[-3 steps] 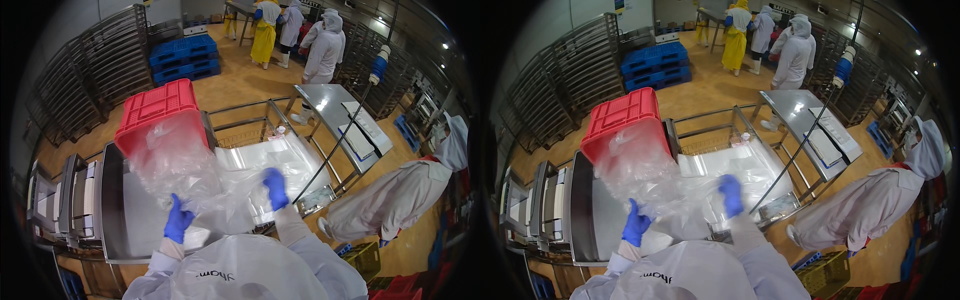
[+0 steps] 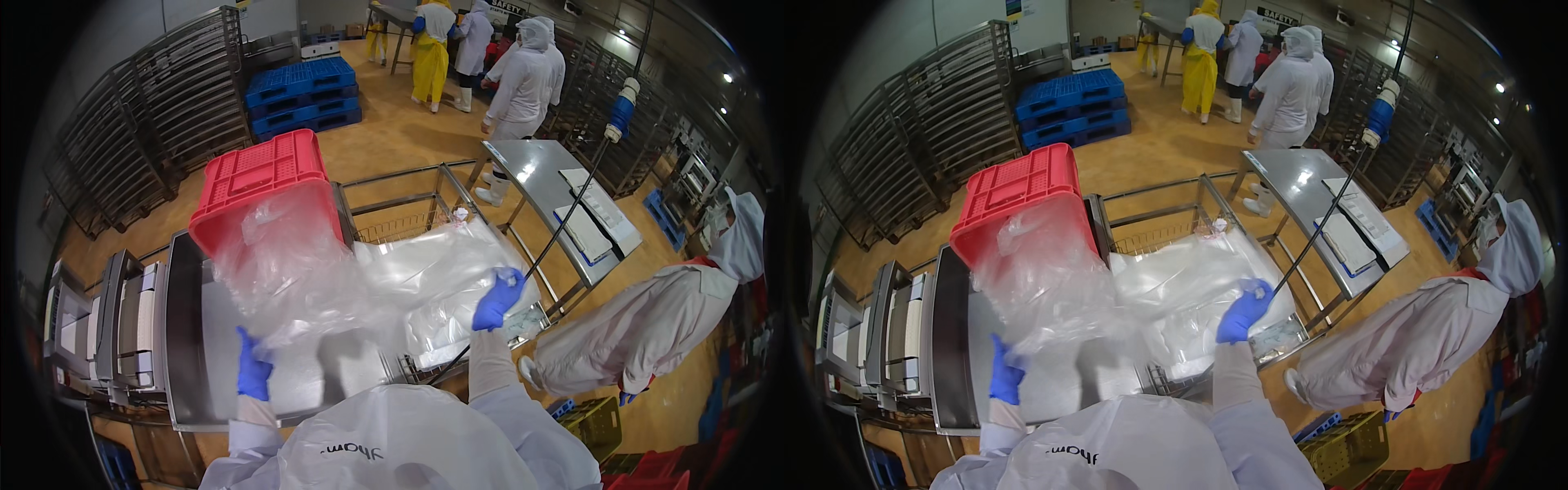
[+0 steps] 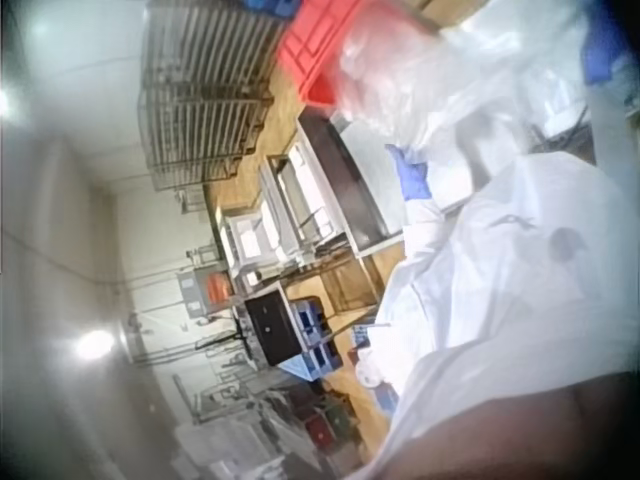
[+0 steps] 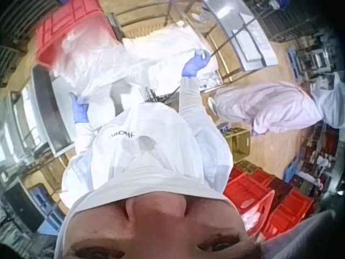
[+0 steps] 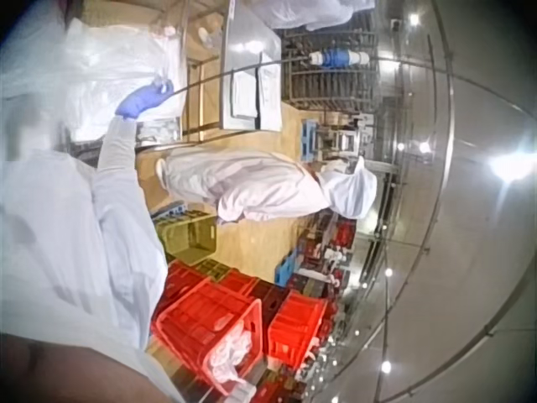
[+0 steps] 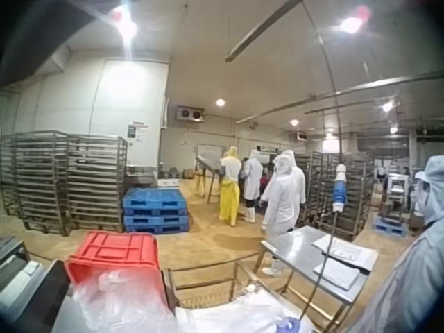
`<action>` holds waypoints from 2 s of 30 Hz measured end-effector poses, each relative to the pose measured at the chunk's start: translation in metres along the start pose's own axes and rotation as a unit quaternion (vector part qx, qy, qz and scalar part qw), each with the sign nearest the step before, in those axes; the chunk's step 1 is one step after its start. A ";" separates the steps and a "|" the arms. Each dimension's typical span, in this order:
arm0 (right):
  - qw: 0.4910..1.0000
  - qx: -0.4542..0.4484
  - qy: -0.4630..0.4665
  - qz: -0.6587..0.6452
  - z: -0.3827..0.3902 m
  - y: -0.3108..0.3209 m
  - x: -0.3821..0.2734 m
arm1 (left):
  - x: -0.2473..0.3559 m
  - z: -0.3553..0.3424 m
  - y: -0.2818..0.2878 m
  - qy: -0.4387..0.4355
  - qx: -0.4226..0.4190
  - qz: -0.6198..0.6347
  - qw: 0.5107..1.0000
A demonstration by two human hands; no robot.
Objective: The person repeatedly takes bubble wrap from a red crate and places it into clear plastic bags on a stainless steel table. The person then moves the filled bags to a nearby red crate. The task is performed continuously throughout the clip.
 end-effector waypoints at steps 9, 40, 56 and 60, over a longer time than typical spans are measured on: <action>0.500 -0.214 0.247 0.802 0.024 0.013 0.025 | 0.260 0.127 0.071 -0.434 0.358 -0.227 0.795; 0.735 -0.458 -0.407 0.291 0.233 -0.139 -0.039 | -0.024 0.049 -0.170 0.042 -0.045 -0.028 0.998; 0.698 -0.552 -0.171 0.424 0.236 -0.138 -0.052 | -0.055 0.047 -0.178 0.019 -0.028 -0.086 0.996; 0.585 -0.616 0.126 0.511 0.234 -0.101 -0.027 | -0.063 0.043 -0.189 0.021 -0.002 -0.013 1.000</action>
Point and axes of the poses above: each hand's wrist, its own z-axis away from the middle knuckle, its own y-axis out of the back of the hand, x = y × z, the point moved 1 cm from there along -z, towards the middle knuckle, and after that the axes turned 11 degrees about -y, right-handed, at the moved point
